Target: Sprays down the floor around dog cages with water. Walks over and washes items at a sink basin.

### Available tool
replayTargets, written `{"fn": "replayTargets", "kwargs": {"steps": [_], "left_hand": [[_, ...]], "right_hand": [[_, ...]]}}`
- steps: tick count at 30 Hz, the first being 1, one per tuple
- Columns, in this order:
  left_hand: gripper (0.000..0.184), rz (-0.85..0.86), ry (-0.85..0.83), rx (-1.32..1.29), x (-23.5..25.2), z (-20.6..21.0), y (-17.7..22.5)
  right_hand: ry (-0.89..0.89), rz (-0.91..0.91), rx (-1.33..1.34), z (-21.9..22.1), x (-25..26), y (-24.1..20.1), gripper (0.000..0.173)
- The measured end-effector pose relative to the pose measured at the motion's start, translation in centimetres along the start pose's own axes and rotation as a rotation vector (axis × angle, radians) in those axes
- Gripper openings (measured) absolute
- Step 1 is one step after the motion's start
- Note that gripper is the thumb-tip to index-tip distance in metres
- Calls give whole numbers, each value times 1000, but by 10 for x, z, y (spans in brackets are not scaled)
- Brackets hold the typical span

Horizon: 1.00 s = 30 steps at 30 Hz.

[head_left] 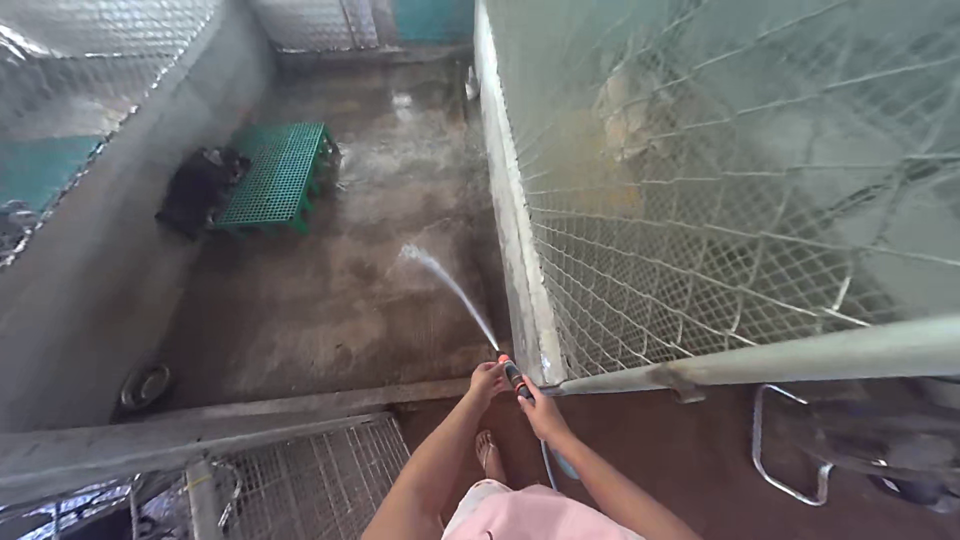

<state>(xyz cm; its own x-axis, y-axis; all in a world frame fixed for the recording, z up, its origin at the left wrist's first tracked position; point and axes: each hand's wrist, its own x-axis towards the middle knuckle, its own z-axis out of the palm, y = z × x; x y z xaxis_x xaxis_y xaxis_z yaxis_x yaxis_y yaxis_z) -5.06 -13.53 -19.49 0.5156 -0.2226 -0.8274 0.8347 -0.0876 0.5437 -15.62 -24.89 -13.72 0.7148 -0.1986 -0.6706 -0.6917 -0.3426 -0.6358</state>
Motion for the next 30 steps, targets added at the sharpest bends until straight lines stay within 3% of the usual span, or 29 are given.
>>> {"fn": "replayTargets", "kwargs": {"steps": [3,7,11,15,23,30], "left_hand": [[44,35,-16,41,15,18,16],[45,54,93,188,30,36,26],[49,15,158,355,33,43,14],[46,-30,165,250,28,44,-6],[40,-112,10,170,13,40,-1],[21,-232,-87,260,1,39,25]], "right_hand": [[69,-12,36,-4,-3,-10,62],[94,29,99,-5,-18,-13,65],[57,113,144,1,-30,-3,67],[49,131,144,4,-29,12,70],[-51,171,-131,0,-25,10,78],[-49,179,-314,3,-33,-2,75]]}}
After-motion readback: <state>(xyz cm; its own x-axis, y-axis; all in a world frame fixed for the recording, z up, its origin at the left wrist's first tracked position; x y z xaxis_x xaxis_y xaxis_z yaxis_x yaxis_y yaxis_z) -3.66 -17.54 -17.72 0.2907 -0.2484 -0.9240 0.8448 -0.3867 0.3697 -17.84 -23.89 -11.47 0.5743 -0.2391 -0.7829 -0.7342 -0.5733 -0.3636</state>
